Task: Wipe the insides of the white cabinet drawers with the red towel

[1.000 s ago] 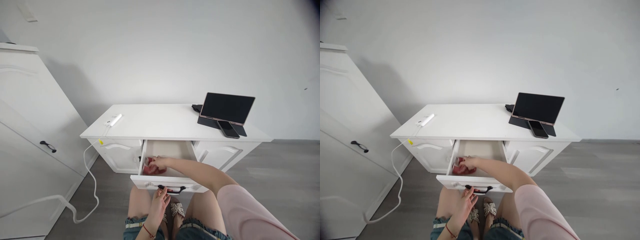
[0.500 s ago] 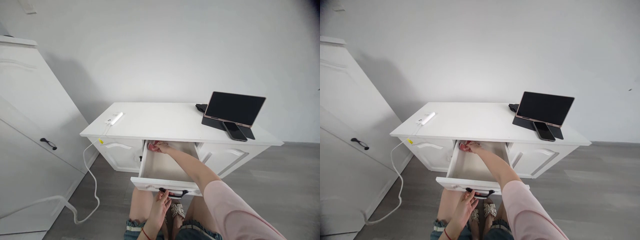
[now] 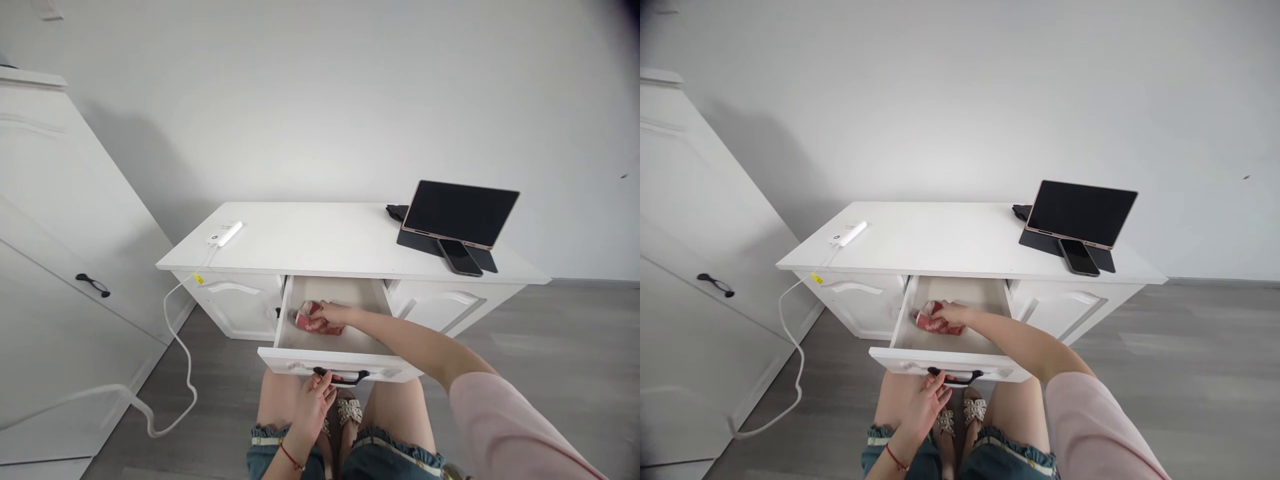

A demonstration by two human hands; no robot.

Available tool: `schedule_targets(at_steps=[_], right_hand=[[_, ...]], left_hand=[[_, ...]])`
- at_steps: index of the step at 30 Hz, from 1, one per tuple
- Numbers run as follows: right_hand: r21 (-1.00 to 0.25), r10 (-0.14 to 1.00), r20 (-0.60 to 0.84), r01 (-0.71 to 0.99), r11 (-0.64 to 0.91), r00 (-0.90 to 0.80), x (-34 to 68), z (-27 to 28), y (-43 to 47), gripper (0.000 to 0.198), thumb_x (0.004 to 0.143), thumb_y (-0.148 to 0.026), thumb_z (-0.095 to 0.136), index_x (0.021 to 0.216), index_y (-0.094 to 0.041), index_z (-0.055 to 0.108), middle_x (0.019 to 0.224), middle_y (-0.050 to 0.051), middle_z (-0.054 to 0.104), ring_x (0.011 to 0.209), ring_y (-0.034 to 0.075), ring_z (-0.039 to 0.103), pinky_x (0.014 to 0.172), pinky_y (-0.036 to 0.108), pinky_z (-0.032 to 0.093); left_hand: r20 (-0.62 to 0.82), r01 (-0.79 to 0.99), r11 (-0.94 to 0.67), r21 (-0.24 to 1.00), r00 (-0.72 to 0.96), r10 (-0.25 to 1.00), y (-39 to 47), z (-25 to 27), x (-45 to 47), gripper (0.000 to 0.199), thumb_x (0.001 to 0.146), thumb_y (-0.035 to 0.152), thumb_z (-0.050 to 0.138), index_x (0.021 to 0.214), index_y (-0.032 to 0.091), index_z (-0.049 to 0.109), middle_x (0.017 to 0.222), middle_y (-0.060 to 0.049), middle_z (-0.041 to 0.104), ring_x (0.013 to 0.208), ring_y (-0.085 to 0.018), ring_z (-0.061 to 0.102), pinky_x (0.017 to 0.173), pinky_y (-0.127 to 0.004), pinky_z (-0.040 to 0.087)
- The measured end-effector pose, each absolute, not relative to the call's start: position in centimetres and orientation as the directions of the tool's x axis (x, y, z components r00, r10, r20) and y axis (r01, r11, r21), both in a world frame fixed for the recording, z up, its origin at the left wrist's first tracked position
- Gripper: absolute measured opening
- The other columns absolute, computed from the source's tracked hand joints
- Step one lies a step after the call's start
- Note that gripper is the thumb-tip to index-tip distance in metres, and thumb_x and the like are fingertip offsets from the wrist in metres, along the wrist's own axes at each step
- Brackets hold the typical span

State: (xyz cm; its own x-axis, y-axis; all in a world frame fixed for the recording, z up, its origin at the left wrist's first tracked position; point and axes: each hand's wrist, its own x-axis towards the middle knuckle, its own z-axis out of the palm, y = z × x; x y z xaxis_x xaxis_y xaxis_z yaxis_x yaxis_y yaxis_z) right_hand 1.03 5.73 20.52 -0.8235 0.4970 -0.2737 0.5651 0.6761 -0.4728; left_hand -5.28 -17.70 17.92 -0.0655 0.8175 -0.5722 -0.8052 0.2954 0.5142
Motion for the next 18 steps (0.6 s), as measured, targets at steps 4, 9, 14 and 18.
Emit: schedule_targets(at_steps=[4, 9, 14, 18], right_hand=[[-0.370, 0.366, -0.381, 0.503, 0.781, -0.849, 2.7, 21.2, 3.6, 0.069, 0.061, -0.007, 0.070, 0.123, -0.035, 0.060, 0.119, 0.005, 0.052, 0.076, 0.014, 0.054, 0.068, 0.025, 0.041], [-0.416, 0.288, -0.449, 0.483, 0.770, -0.846, 4.7, 22.2, 2.3, 0.063, 0.056, -0.007, 0.071, 0.111, -0.037, 0.065, 0.113, 0.000, 0.056, 0.072, 0.014, 0.054, 0.062, 0.024, 0.039], [-0.276, 0.368, -0.462, 0.525, 0.805, -0.807, 6.3, 22.3, 2.9, 0.056, 0.059, -0.003, 0.065, 0.108, -0.030, 0.067, 0.116, 0.004, 0.056, 0.078, 0.017, 0.057, 0.064, 0.026, 0.041], [-0.283, 0.477, -0.365, 0.583, 0.761, -0.800, 6.6, 22.4, 5.0, 0.054, 0.057, -0.015, 0.076, 0.109, -0.026, 0.066, 0.117, 0.007, 0.058, 0.089, 0.023, 0.059, 0.073, 0.030, 0.044]], left_hand=[[-0.581, -0.803, 0.296, 0.517, -0.076, 0.810, -17.6, 17.6, -5.3, 0.034, 0.058, 0.028, 0.085, 0.059, 0.018, 0.052, 0.078, -0.004, 0.069, 0.074, -0.013, 0.060, 0.081, -0.030, 0.044], [-0.572, -0.796, 0.294, 0.529, -0.079, 0.817, -17.7, 17.3, -5.2, 0.031, 0.060, 0.028, 0.084, 0.062, 0.018, 0.055, 0.080, -0.004, 0.069, 0.073, -0.012, 0.060, 0.079, -0.029, 0.044], [-0.550, -0.806, 0.285, 0.518, -0.059, 0.833, -17.7, 17.2, -5.3, 0.026, 0.062, 0.027, 0.083, 0.065, 0.017, 0.059, 0.078, -0.003, 0.069, 0.073, -0.012, 0.059, 0.082, -0.030, 0.044], [-0.561, -0.803, 0.292, 0.520, -0.064, 0.825, -17.6, 17.3, -5.4, 0.029, 0.059, 0.028, 0.085, 0.064, 0.017, 0.059, 0.078, -0.004, 0.070, 0.074, -0.013, 0.060, 0.081, -0.030, 0.044]])
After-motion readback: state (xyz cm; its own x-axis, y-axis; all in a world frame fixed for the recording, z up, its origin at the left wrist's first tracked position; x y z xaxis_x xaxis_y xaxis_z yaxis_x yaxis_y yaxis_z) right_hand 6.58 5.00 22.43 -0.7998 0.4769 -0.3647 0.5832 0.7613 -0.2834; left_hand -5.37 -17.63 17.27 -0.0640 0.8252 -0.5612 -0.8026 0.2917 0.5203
